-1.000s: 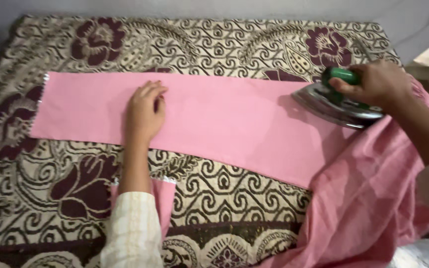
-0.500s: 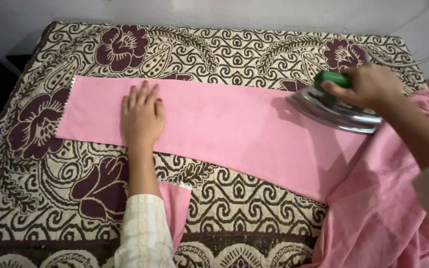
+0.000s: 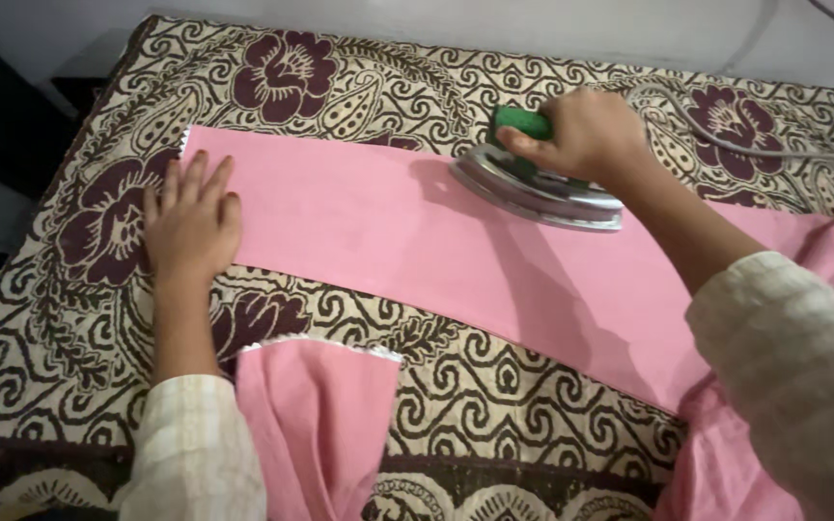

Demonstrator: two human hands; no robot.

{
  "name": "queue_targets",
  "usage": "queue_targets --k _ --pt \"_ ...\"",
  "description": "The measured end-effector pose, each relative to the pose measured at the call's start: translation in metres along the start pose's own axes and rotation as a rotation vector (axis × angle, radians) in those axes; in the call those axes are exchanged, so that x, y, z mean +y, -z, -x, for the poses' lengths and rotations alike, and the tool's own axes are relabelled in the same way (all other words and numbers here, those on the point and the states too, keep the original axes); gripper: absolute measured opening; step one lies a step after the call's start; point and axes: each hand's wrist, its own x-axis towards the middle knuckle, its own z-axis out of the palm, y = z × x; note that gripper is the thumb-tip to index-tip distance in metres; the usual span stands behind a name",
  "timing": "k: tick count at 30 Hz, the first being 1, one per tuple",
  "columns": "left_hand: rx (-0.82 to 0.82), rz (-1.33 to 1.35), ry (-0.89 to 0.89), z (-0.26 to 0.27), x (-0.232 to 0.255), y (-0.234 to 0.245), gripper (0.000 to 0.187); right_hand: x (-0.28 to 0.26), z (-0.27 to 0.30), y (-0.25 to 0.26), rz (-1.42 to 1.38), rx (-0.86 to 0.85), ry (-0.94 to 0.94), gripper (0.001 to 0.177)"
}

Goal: The person irons a pink garment on a patterned ironing board. They use a green electric iron to smooth the fabric, repeatedly adjusting the garment's position and folding it to access different sections. The person works methodically across the surface of the clothing item.

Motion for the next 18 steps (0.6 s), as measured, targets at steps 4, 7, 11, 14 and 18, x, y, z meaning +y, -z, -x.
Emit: queue_targets --k 4,7,11,14,18 --pt "0.052 -0.032 0.006 0.003 -0.018 -0.005 0.060 -0.042 -0.023 -0.002 -0.034 0.032 0.053 0.076" --pt "0.054 -0.035 0.020 0.003 -0.014 -0.005 0.058 -0.070 -0.040 -0.003 -0.028 0.074 0.114 0.079" --pt "0.051 -0.032 0.043 0.006 -0.011 -0.002 0.058 -0.106 -0.060 -0.005 -0.045 0.119 0.171 0.085" --pt "0.011 -0.033 0.035 0.000 -0.011 0.000 0.060 -0.134 -0.074 -0.006 -0.047 0.107 0.169 0.087" --pt "0.045 -0.040 0.047 0.002 -0.012 -0.006 0.068 -0.161 -0.087 -0.008 -0.079 0.176 0.243 0.086"
